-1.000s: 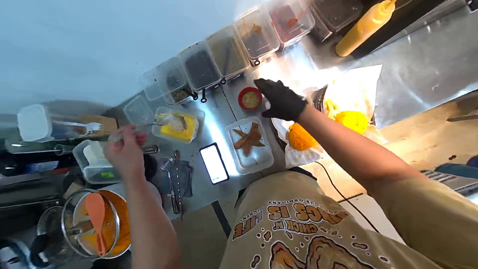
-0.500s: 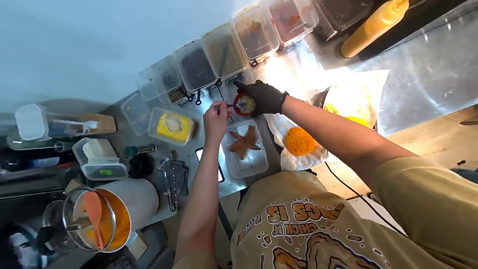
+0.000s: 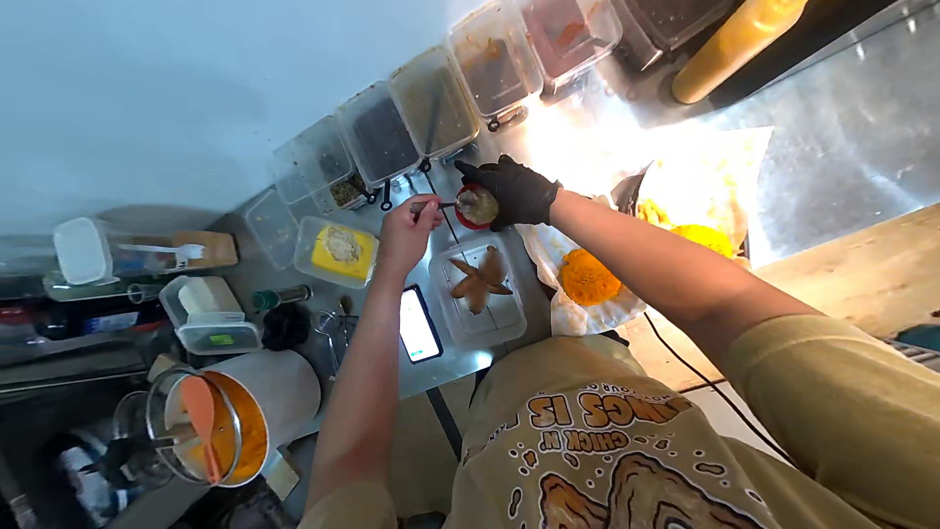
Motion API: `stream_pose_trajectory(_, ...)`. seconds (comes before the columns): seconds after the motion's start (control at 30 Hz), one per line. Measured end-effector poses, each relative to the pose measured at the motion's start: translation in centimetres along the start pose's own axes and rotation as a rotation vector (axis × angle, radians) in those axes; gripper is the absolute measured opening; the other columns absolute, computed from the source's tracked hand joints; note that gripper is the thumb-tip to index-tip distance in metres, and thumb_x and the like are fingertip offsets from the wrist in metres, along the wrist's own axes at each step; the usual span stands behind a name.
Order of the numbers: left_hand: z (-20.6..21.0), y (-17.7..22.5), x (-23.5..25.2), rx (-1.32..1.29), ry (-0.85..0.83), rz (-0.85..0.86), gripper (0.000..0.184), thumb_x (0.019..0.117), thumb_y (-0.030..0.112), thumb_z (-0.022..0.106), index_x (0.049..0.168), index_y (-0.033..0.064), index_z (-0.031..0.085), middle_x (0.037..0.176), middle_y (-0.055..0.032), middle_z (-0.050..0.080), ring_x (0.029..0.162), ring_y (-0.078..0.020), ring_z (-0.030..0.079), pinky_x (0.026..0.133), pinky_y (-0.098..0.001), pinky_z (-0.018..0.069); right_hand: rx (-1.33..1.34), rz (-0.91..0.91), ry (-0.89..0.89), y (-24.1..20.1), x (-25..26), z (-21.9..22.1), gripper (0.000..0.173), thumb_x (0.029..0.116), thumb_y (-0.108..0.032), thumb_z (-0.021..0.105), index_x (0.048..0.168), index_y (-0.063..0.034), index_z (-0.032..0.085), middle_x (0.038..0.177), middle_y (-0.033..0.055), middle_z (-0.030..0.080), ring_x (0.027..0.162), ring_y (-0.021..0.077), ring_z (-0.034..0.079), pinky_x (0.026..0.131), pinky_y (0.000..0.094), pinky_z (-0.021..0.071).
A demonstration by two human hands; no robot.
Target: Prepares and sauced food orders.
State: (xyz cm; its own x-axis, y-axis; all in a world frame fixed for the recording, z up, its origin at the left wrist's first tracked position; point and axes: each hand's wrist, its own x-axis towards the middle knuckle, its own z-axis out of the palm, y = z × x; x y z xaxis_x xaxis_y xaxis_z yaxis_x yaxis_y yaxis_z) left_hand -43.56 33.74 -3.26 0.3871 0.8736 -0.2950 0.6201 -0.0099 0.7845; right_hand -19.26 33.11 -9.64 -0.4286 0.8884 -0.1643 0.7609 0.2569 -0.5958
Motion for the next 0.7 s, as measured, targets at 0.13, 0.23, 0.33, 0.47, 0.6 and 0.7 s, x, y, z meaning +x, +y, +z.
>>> stream_pose_trajectory(0.13, -0.3, -0.4, 0.2, -0.018, -0.030, -0.019, 0.028, 0.1089, 0.024, 0.052, 0.124, 0.0055, 0.068, 0.100, -0.0059, 0.076, 0.088, -0.0101, 0.074, 0.086, -0.0311, 0.0609, -0.020, 0.016, -0.010, -0.2, 0.0, 0.0, 0.129, 0.0565, -0.030, 0.097, 0.164, -0.0261, 0.025, 0.144, 0.0086, 0.058, 0.129, 0.0411, 0.051, 0.106, 0.0588, 0.0421)
stream_pose_trajectory(0.23, -0.4, -0.3, 0.4, -0.031, -0.024, -0.028, 0.029, 0.1090, 0.022, 0.051, 0.125, 0.0044, 0.067, 0.102, -0.0071, 0.075, 0.090, -0.0112, 0.073, 0.086, -0.0316, 0.0606, -0.013, 0.016, 0.001, -0.1, 0.0, 0.3, 0.131, 0.0560, -0.029, 0.098, 0.164, -0.0257, 0.024, 0.144, 0.0081, 0.058, 0.130, 0.0407, 0.051, 0.106, 0.0597, 0.0422)
stream_pose_trajectory(0.33, -0.6, 0.2, 0.5, 0.010, -0.078, -0.032, 0.029, 0.1090, 0.025, 0.052, 0.125, 0.0074, 0.068, 0.102, -0.0061, 0.075, 0.091, -0.0101, 0.073, 0.088, -0.0311, 0.0598, -0.017, 0.020, 0.006, -0.2, -0.1, 0.2, 0.131, 0.0563, -0.029, 0.098, 0.164, -0.0253, 0.024, 0.144, 0.0072, 0.058, 0.130, 0.0389, 0.052, 0.108, 0.0588, 0.0398)
stream_pose_trajectory(0.47, -1.3, 0.5, 0.1, 0.031, -0.062, 0.024, 0.029, 0.1085, 0.024, 0.053, 0.124, 0.0066, 0.068, 0.100, -0.0060, 0.075, 0.091, -0.0099, 0.073, 0.088, -0.0310, 0.0598, -0.015, 0.023, 0.021, -0.4, -0.2, 0.5, 0.131, 0.0563, -0.028, 0.098, 0.164, -0.0236, 0.023, 0.145, 0.0069, 0.058, 0.129, 0.0376, 0.053, 0.111, 0.0586, 0.0369)
stream_pose_trajectory(0.6, -0.3, 0.8, -0.6, 0.080, -0.089, 0.048, 0.029, 0.1086, 0.025, 0.052, 0.123, 0.0083, 0.069, 0.101, -0.0057, 0.076, 0.092, -0.0108, 0.073, 0.090, -0.0333, 0.0588, -0.023, 0.021, 0.037, -0.3, -0.2, 0.6, 0.132, 0.0550, -0.029, 0.098, 0.164, -0.0239, 0.024, 0.145, 0.0044, 0.058, 0.130, 0.0363, 0.053, 0.113, 0.0586, 0.0358)
stream_pose_trajectory(0.7, -0.3, 0.0, -0.6, 0.082, -0.023, 0.094, 0.030, 0.1088, 0.026, 0.052, 0.124, 0.0085, 0.069, 0.102, -0.0064, 0.075, 0.093, -0.0115, 0.073, 0.091, -0.0338, 0.0595, -0.011, 0.026, 0.036, -0.3, -0.2, 0.7, 0.133, 0.0549, -0.029, 0.098, 0.164, -0.0237, 0.023, 0.147, 0.0032, 0.057, 0.131, 0.0378, 0.051, 0.110, 0.0599, 0.0379)
